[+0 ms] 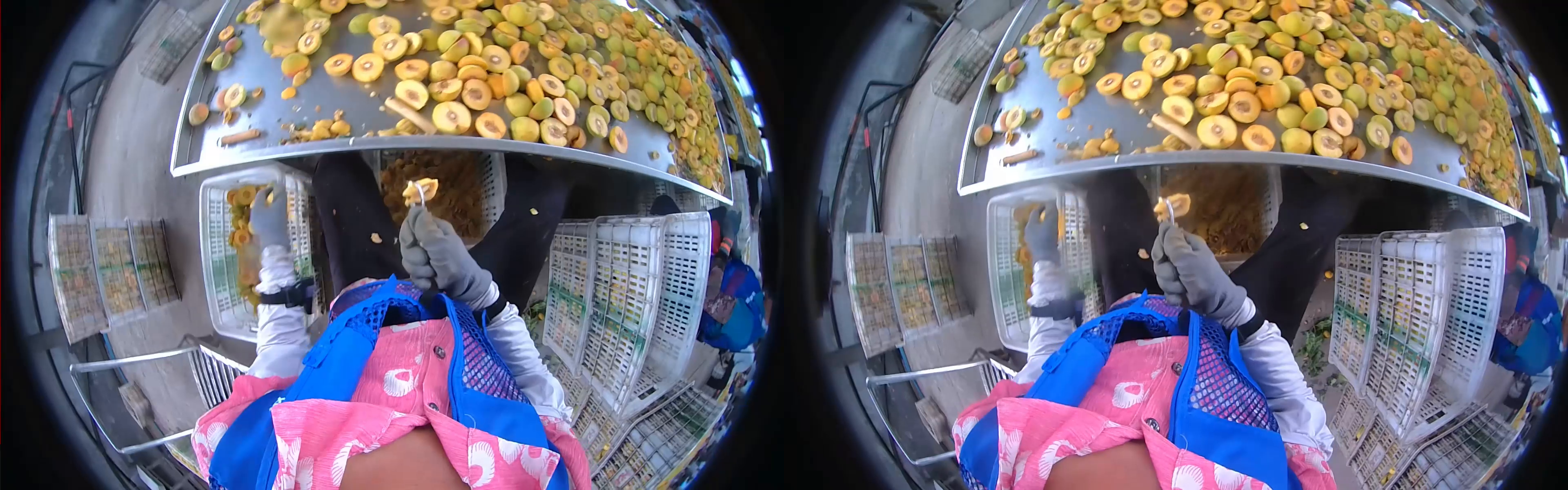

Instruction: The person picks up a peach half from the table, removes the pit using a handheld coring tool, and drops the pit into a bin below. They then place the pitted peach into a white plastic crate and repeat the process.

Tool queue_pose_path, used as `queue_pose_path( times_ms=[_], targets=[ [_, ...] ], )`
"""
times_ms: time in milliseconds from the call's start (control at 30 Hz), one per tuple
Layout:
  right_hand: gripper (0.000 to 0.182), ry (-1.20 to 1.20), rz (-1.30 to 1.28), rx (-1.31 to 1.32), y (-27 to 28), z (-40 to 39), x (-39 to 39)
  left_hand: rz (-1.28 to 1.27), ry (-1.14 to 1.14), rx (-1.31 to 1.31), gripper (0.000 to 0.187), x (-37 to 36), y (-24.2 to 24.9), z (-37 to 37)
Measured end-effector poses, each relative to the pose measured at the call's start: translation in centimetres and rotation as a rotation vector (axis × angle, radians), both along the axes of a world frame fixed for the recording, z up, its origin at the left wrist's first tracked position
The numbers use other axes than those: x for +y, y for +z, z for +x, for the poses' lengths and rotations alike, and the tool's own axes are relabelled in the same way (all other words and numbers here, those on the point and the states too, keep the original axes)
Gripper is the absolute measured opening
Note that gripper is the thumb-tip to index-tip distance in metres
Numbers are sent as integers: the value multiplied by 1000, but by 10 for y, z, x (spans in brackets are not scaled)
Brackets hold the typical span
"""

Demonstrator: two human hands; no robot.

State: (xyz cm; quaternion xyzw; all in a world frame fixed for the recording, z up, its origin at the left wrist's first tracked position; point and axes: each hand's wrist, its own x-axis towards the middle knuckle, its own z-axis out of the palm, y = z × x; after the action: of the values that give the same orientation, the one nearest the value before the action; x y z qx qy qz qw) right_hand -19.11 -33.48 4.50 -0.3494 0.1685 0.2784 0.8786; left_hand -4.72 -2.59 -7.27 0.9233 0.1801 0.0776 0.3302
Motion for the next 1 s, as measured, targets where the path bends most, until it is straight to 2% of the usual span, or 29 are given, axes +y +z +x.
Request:
queue_pose_path(
  times_ms=[33, 67, 100, 133, 200, 267, 333, 400, 467, 500, 533, 600, 633, 700, 767, 800, 867, 933, 1000],
  targets=[
    [40, -12, 65, 49, -7, -4, -3, 402, -85, -29, 38, 33, -15, 1],
    [42, -29, 125, 85, -15, -3, -7, 458, -36, -130, 42, 27, 7, 0],
    [44, -55, 214, 130, -20, -1, -10, 436, -28, -168, 42, -2, 42, 0],
    [44, -66, 302, 140, -34, 3, -12, 427, -90, -270, 41, -18, 47, 6],
    [44, -91, 349, 162, -38, 11, -17, 10, -481, -400, 36, -69, 55, 27],
    [44, -95, 437, 153, -48, 13, -26, -92, -760, -427, 30, -160, 90, 22],
    [42, -72, 386, 229, -53, 15, -37, -25, -1064, -409, 28, -226, 109, 35],
    [42, -121, 690, 350, -74, 6, -50, -10, -1145, -434, 28, -277, 106, 67],
    [43, -91, 678, 252, -61, -1, -65, -150, -1186, -254, 28, -322, 96, 114],
    [44, -89, 678, 274, -55, 1, -74, -169, -1191, -286, 27, -344, 87, 138],
    [44, -93, 682, 272, -60, 1, -79, -163, -1176, -173, 29, -366, 84, 161],
    [43, -156, 443, 299, -73, 2, -84, -40, -1263, -263, 37, -414, 88, 206],
    [43, -143, 414, 313, -73, 3, -92, -17, -1277, -306, 42, -442, 85, 227],
    [40, -153, 405, 308, -74, 7, -103, 194, -1298, -452, 70, -496, 82, 261],
    [39, -151, 401, 365, -61, 10, -112, 371, -1108, -185, 79, -544, 85, 270],
    [38, -177, 341, 373, -55, 12, -117, 361, -1107, -177, 79, -557, 77, 271],
    [36, -207, 279, 381, -56, 9, -121, 346, -943, -22, 85, -572, 67, 270],
    [33, -262, 238, 311, -63, 1, -120, 378, -953, -97, 83, -567, 60, 267],
    [32, -271, 163, 356, -62, -3, -127, 279, -996, 80, 85, -553, 61, 262]
  ],
)
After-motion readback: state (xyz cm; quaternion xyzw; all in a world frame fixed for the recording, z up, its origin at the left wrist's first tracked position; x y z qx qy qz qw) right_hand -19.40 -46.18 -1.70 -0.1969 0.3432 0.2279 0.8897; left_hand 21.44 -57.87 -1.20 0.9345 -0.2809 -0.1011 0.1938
